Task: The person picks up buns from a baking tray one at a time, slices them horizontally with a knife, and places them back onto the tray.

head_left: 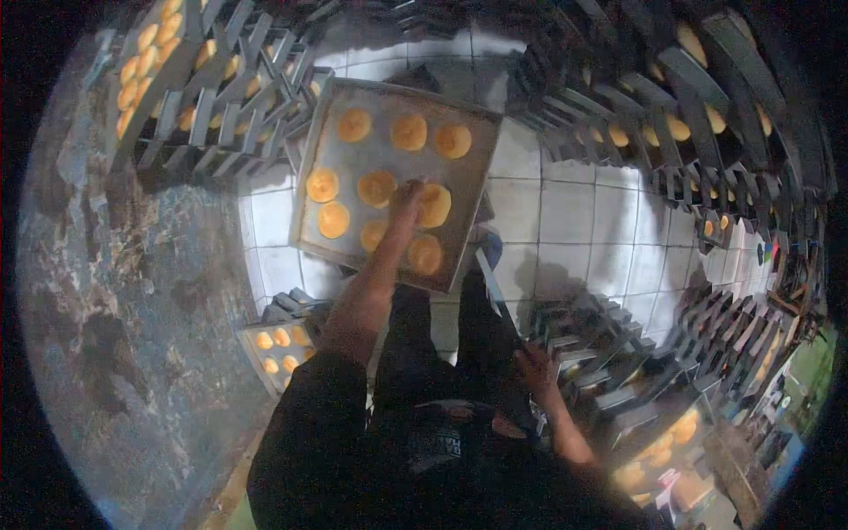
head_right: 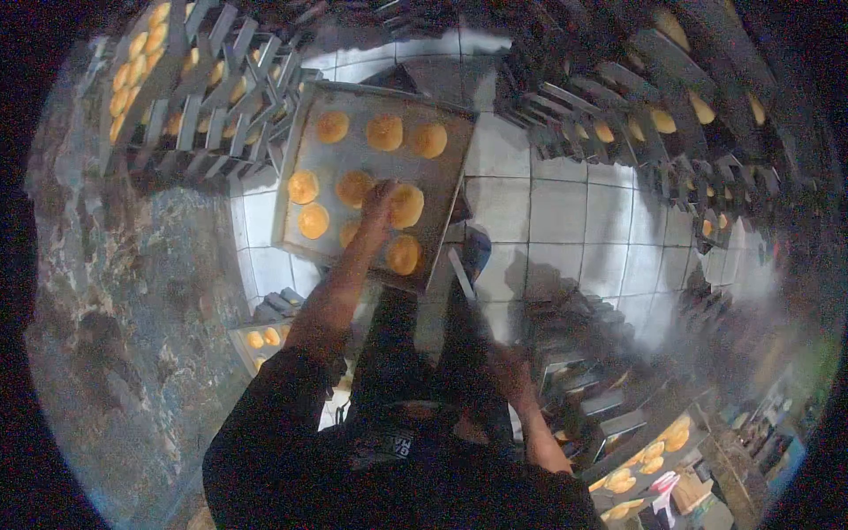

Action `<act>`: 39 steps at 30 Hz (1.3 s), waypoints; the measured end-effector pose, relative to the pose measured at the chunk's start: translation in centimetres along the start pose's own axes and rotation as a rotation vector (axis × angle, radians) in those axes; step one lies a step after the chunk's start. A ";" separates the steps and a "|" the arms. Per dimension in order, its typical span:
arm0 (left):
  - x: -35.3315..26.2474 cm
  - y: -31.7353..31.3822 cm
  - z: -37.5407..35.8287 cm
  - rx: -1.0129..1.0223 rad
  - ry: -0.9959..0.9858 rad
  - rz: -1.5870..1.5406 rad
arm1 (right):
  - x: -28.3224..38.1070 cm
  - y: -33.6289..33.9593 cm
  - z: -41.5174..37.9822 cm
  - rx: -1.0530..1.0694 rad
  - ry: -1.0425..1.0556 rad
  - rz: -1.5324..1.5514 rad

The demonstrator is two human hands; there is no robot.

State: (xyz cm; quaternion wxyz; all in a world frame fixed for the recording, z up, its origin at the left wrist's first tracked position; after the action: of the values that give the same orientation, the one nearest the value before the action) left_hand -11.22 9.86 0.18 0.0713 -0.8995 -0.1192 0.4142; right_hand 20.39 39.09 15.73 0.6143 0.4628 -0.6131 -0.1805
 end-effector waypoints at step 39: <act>-25.9 3.9 -18.1 0.089 -0.285 -0.791 | 20.7 10.6 17.9 -0.285 0.169 0.766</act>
State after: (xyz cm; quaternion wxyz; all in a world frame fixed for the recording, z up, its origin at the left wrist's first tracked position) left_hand -13.11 -1.46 29.81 0.2463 -0.7143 -0.4458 0.4799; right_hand 4.00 21.93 33.02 0.7429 0.1249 -0.6574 0.0166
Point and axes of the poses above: each hand's wrist, its own z-axis towards the middle knuckle, its own y-axis out of the back of the hand, x = y × z, the point moved 3 cm from there along z, towards the middle knuckle, and after that the axes turned 4 degrees about y, right-handed, at the moved point
